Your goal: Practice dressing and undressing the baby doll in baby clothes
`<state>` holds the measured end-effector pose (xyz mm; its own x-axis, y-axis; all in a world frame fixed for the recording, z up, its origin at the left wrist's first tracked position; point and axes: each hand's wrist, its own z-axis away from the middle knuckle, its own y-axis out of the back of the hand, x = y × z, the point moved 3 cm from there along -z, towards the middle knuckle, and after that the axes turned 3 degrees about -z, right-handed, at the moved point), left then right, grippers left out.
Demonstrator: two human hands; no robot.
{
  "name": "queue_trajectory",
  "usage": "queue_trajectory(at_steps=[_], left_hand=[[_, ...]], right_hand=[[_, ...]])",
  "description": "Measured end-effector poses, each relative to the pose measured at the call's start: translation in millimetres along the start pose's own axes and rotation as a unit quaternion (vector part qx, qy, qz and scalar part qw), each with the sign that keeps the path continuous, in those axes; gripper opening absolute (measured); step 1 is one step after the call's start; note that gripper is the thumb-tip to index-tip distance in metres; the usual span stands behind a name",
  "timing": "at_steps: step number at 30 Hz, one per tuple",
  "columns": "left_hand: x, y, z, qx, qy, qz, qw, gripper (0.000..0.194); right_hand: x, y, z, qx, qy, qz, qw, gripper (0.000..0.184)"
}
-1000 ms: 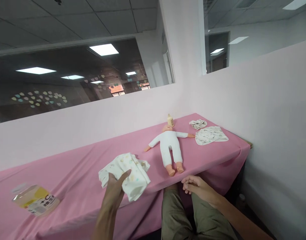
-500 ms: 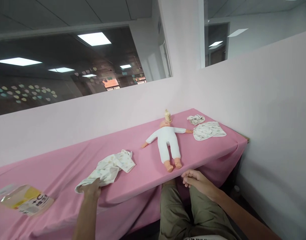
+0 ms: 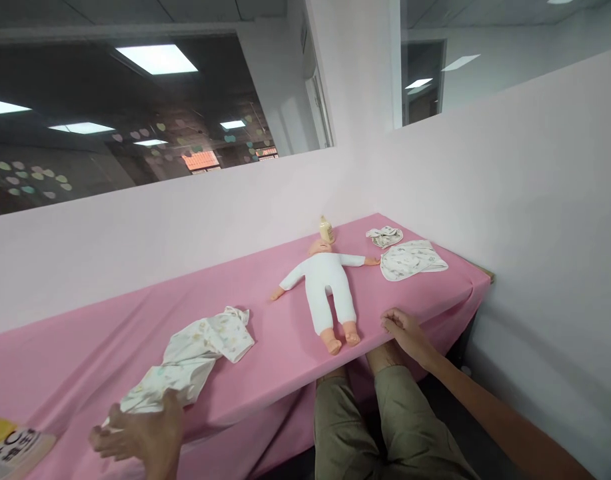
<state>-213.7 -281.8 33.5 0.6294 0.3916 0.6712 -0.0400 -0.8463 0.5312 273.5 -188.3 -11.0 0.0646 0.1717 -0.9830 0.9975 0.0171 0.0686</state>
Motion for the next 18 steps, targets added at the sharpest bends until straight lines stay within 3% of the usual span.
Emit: queue_trajectory(at_steps=[2, 4, 7, 9, 12, 15, 18], left_hand=[[19.4, -3.5, 9.1, 0.038, -0.026, -0.022, 0.999, 0.088], [47.3, -9.6, 16.9, 0.049, -0.096, -0.022, 0.994, 0.081], [90.7, -26.6, 28.3, 0.022, -0.182, -0.009, 0.983, 0.069], [115.6, -44.4, 36.5, -0.029, -0.237, -0.009, 0.971, 0.063], [139.7, -79.0, 47.4, -0.149, -0.274, -0.035, 0.950, 0.056], [150.7, -113.8, 54.7, -0.257, -0.269, -0.072, 0.925, 0.051], [156.3, -138.6, 60.3, -0.305, -0.281, -0.083, 0.906, 0.050]], right_hand=[[1.9, -0.1, -9.1, 0.030, 0.005, 0.038, 0.999, 0.024], [1.9, -1.6, -16.5, 0.059, 0.012, 0.064, 0.996, 0.026], [1.3, -3.7, -25.9, 0.083, 0.028, 0.094, 0.992, 0.027], [2.2, -1.9, -32.6, 0.087, 0.038, 0.112, 0.989, 0.027], [6.4, 11.3, -46.9, 0.101, 0.044, 0.146, 0.983, 0.029], [11.8, 37.4, -73.1, 0.123, 0.061, 0.210, 0.968, 0.029], [18.1, 71.9, -111.0, 0.167, 0.065, 0.312, 0.933, 0.035]])
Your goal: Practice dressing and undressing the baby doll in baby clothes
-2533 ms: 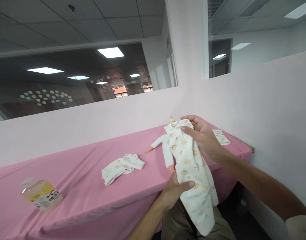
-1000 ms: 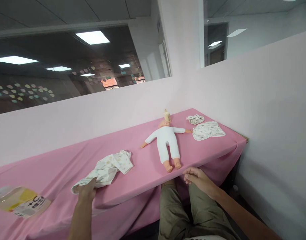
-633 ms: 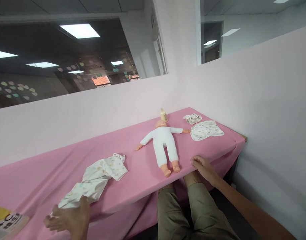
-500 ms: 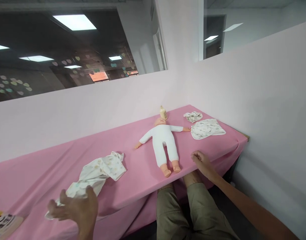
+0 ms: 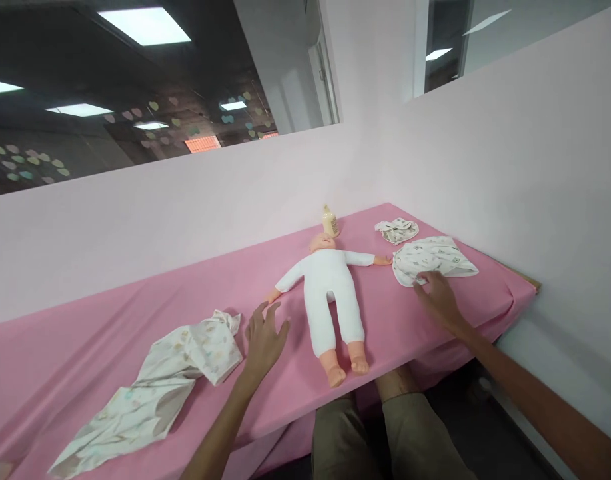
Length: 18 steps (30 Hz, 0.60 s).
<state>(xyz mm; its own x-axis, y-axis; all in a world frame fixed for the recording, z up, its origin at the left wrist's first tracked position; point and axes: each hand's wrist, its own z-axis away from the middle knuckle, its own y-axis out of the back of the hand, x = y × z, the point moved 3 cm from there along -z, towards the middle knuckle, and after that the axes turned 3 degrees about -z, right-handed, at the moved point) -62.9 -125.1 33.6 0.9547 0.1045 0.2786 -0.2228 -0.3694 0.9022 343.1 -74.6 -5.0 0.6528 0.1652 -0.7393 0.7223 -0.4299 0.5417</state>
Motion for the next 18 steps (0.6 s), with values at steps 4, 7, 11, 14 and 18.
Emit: queue_trajectory(at_steps=[4, 7, 11, 14, 18], left_hand=[[0.7, -16.5, -2.4, -0.030, 0.014, 0.031, 0.999, 0.054], [-3.0, -21.7, 3.3, -0.058, 0.037, 0.064, 0.996, 0.055], [-4.0, -19.4, 8.4, -0.048, 0.034, 0.088, 0.994, 0.053], [-4.7, -16.4, 8.5, -0.016, 0.038, 0.111, 0.993, 0.047], [-2.6, -8.8, 6.7, 0.055, 0.019, 0.156, 0.986, 0.040]], right_hand=[[37.0, 3.6, -49.6, -0.030, -0.058, 0.145, 0.987, 0.065], [53.1, -3.0, -66.2, -0.111, -0.022, 0.211, 0.971, 0.057], [58.8, -6.8, -77.3, -0.115, 0.037, 0.262, 0.958, 0.029], [50.5, 3.7, -89.8, -0.056, 0.020, 0.159, 0.985, 0.022], [18.8, 44.9, -105.5, 0.166, -0.060, -0.168, 0.970, 0.019]])
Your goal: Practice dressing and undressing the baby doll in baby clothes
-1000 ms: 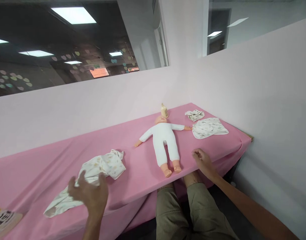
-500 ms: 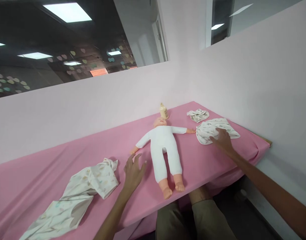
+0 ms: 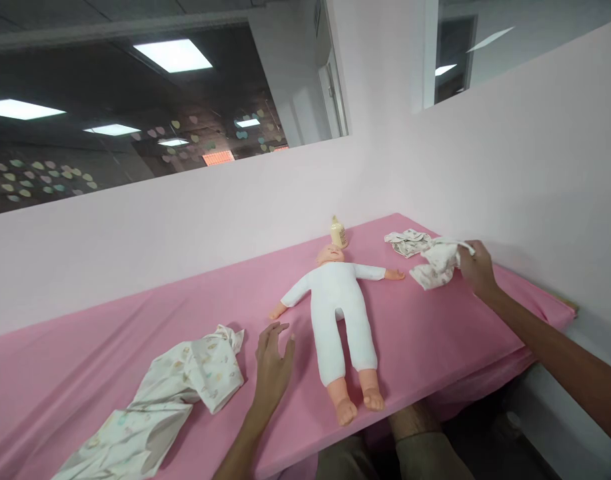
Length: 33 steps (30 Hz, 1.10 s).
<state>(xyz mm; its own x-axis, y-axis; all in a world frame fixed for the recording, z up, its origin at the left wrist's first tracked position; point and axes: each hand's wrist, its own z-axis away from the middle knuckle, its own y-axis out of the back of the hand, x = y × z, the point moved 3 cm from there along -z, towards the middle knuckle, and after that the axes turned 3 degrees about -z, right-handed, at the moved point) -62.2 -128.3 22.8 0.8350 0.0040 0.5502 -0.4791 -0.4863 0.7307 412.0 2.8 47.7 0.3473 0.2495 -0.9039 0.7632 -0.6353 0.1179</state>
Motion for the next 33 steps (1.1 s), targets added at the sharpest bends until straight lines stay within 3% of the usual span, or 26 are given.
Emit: queue_trajectory(at_steps=[1, 3, 5, 9, 12, 14, 16, 18, 23, 27, 30, 33], left_hand=[[3.8, 2.3, -0.5, 0.013, -0.006, 0.017, 1.000, 0.039], [17.1, 6.6, -0.7, 0.016, -0.011, 0.061, 0.998, 0.039], [39.8, 8.8, 0.9, -0.032, -0.014, 0.114, 0.993, 0.042], [109.3, 7.9, 9.9, -0.186, -0.075, 0.234, 0.951, 0.060], [160.8, 8.9, 14.6, -0.235, -0.154, 0.349, 0.894, 0.080], [182.0, 10.0, 14.5, -0.254, -0.160, 0.413, 0.860, 0.075], [190.1, 12.1, 12.0, -0.260, -0.125, 0.445, 0.848, 0.055], [187.7, 17.1, 8.2, -0.239, -0.084, 0.442, 0.860, 0.039], [172.2, 41.6, -5.9, -0.126, -0.054, 0.392, 0.910, 0.037], [174.5, 56.4, -18.4, -0.072, -0.046, 0.361, 0.928, 0.036], [183.6, 62.1, -20.7, -0.073, -0.063, 0.332, 0.938, 0.030], [191.7, 67.1, -15.6, -0.115, -0.100, 0.302, 0.941, 0.026]], right_hand=[[-15.3, 5.6, -3.0, 0.036, -0.022, -0.090, 0.995, 0.020], [-49.5, 11.9, -3.9, 0.032, -0.062, -0.264, 0.962, 0.024], [-86.8, 11.8, 4.7, -0.062, -0.089, -0.365, 0.924, 0.025], [-148.8, 5.5, 51.2, -0.241, -0.085, -0.370, 0.893, 0.031], [-177.0, -1.4, 92.0, -0.331, -0.098, -0.346, 0.872, 0.036], [-189.0, -4.3, 111.0, -0.375, -0.115, -0.341, 0.854, 0.035], [-195.5, -4.8, 119.8, -0.400, -0.125, -0.332, 0.845, 0.031], [-195.2, -4.1, 119.3, -0.407, -0.133, -0.311, 0.848, 0.030], [-178.6, -10.6, 105.5, -0.401, -0.141, -0.209, 0.881, 0.034], [-187.8, -14.2, 116.8, -0.293, -0.015, -0.132, 0.947, 0.036], [-208.6, -17.8, 146.6, -0.313, 0.092, -0.097, 0.940, 0.049], [-219.6, -25.1, 166.3, -0.355, 0.130, -0.071, 0.923, 0.029]])
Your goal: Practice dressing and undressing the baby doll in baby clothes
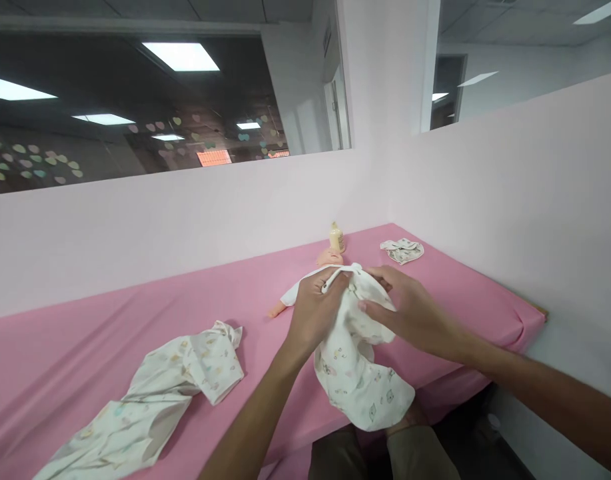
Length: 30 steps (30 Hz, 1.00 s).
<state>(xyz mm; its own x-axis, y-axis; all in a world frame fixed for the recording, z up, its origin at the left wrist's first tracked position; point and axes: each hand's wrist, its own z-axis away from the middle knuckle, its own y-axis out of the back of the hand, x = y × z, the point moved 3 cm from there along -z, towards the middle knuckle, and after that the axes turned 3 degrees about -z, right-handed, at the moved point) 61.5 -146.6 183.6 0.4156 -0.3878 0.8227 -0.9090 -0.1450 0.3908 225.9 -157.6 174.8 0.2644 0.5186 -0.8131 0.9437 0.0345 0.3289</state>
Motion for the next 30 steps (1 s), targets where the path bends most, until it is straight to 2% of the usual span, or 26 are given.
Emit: queue_trajectory(at_steps=[2, 5, 8, 10, 12, 15, 19, 22, 24, 26, 28, 30], left_hand=[[5.3, 1.1, 4.6, -0.041, -0.017, -0.010, 0.999, 0.024], [6.4, 6.9, 9.9, -0.080, -0.020, -0.031, 0.996, 0.027], [-3.3, 12.6, 10.4, -0.106, -0.009, -0.096, 0.990, 0.033], [-13.7, 16.6, 7.9, -0.089, -0.005, -0.160, 0.983, 0.031], [-23.8, 21.3, 4.4, -0.045, 0.001, -0.216, 0.975, 0.028], [-31.7, 27.6, 0.2, -0.004, 0.013, -0.228, 0.974, 0.030], [-27.7, 42.6, -0.8, 0.026, 0.011, -0.200, 0.979, 0.030], [-25.3, 60.0, 1.0, 0.035, 0.029, -0.213, 0.976, 0.033], [-24.7, 70.6, 3.1, 0.042, 0.046, -0.225, 0.972, 0.035], [-22.6, 75.2, 6.0, 0.039, 0.059, -0.225, 0.972, 0.036], [-17.4, 70.8, 10.0, 0.020, 0.063, -0.214, 0.975, 0.035], [-9.0, 58.8, 15.4, -0.007, 0.059, -0.203, 0.977, 0.033]], right_hand=[[1.8, -3.5, -3.0, -0.010, -0.013, 0.011, 1.000, 0.015], [6.0, 4.3, -10.7, -0.006, -0.020, 0.026, 0.999, 0.016], [-2.6, 22.9, -14.6, 0.030, -0.004, 0.001, 1.000, 0.015], [-13.6, 37.9, -15.1, 0.076, 0.000, -0.052, 0.996, 0.015], [-23.4, 51.8, -15.7, 0.132, 0.002, -0.110, 0.985, 0.014], [-27.4, 65.0, -18.7, 0.189, -0.002, -0.154, 0.970, 0.009], [-10.3, 77.4, -23.7, 0.253, -0.034, -0.162, 0.953, 0.006], [9.0, 88.4, -26.5, 0.284, -0.057, -0.126, 0.949, 0.009], [20.8, 90.7, -27.9, 0.260, -0.072, -0.056, 0.961, 0.015], [28.5, 83.6, -27.3, 0.208, -0.059, 0.041, 0.976, 0.024], [30.7, 63.6, -22.7, 0.119, -0.009, 0.128, 0.985, 0.038], [28.3, 33.3, -13.1, 0.006, 0.045, 0.171, 0.984, 0.056]])
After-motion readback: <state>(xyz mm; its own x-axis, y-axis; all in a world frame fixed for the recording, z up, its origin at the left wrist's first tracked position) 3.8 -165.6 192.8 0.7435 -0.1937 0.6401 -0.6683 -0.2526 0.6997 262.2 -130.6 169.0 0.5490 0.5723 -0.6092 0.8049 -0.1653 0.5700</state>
